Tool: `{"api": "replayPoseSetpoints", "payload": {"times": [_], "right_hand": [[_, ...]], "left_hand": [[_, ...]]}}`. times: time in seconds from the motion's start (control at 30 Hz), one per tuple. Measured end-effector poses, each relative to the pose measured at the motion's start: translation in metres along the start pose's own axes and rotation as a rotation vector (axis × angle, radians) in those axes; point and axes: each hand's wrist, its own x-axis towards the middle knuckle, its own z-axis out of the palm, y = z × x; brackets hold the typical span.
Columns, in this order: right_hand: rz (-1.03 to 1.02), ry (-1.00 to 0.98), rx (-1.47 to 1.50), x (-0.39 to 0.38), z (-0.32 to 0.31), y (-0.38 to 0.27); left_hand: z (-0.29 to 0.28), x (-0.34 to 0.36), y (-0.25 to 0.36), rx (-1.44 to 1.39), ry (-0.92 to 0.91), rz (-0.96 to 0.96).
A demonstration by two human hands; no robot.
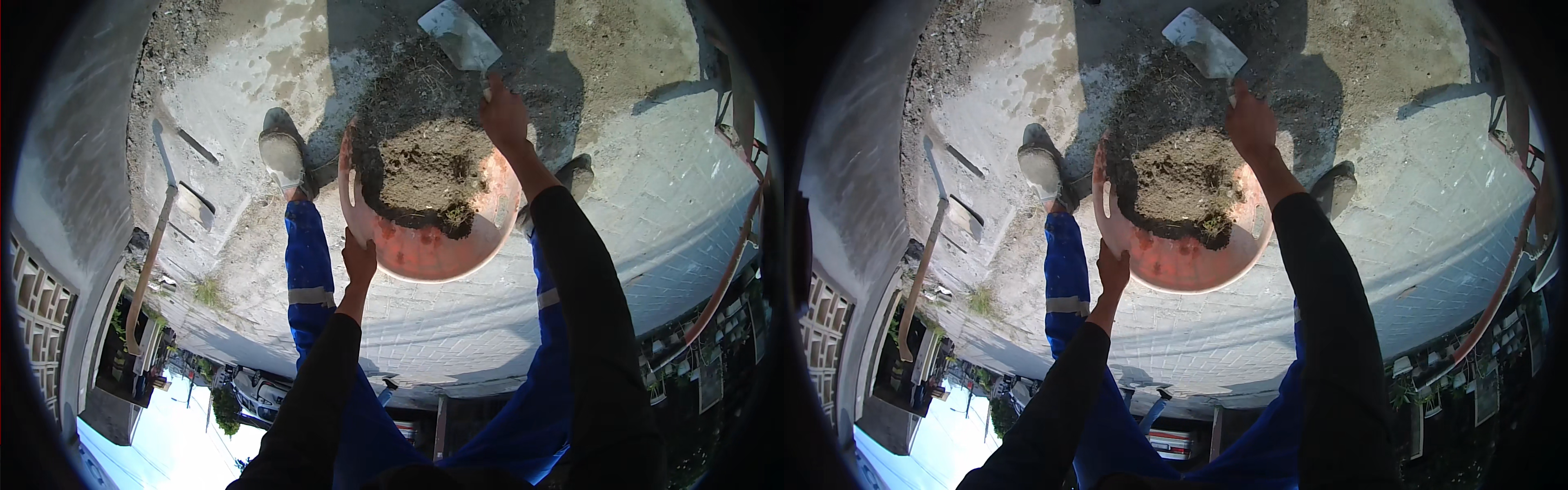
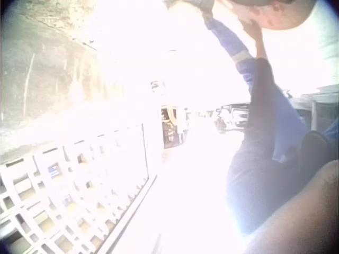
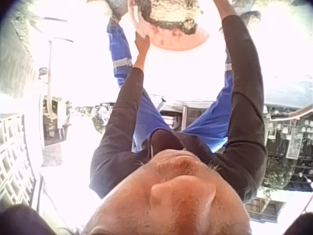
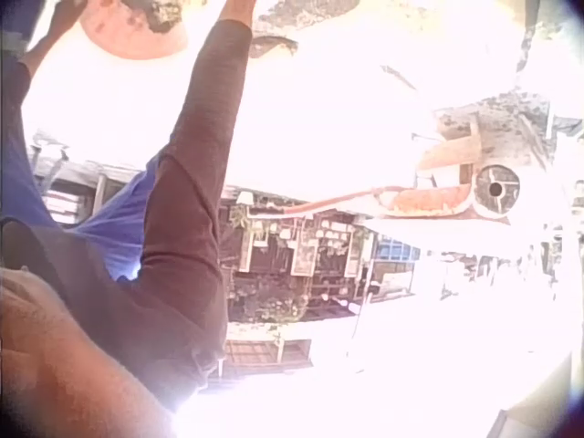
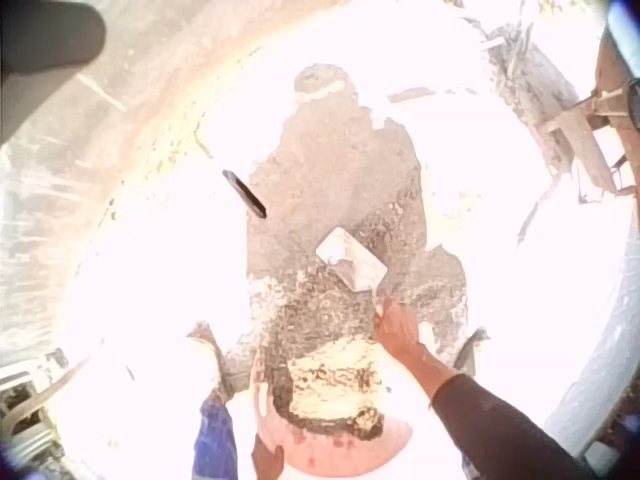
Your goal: Apply mortar to the base of a wall using a trowel and spade.
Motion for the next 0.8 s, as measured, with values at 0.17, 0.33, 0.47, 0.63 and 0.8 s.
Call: {"api": "replayPoseSetpoints", "payload": {"times": [0.17,0.33,0.47,0.63,0.8], "right_hand": [[-0.112,-0.264,-0.066,-0.101,0.051,-0.006],[-0.412,-0.090,-0.158,-0.061,0.021,-0.013],[-0.303,0.001,-0.171,0.030,-0.004,-0.074],[-0.428,-0.224,-0.305,-0.041,0.038,-0.040],[-0.093,-0.274,-0.104,-0.151,0.024,0.026]], "left_hand": [[-0.009,0.005,-0.014,0.015,-0.074,-0.062],[-0.018,0.010,-0.027,-0.002,-0.109,-0.124],[-0.006,0.015,-0.023,-0.004,-0.068,-0.084],[0.003,0.013,-0.030,-0.007,-0.035,-0.003],[-0.014,0.010,-0.050,0.101,-0.037,0.041]]}}
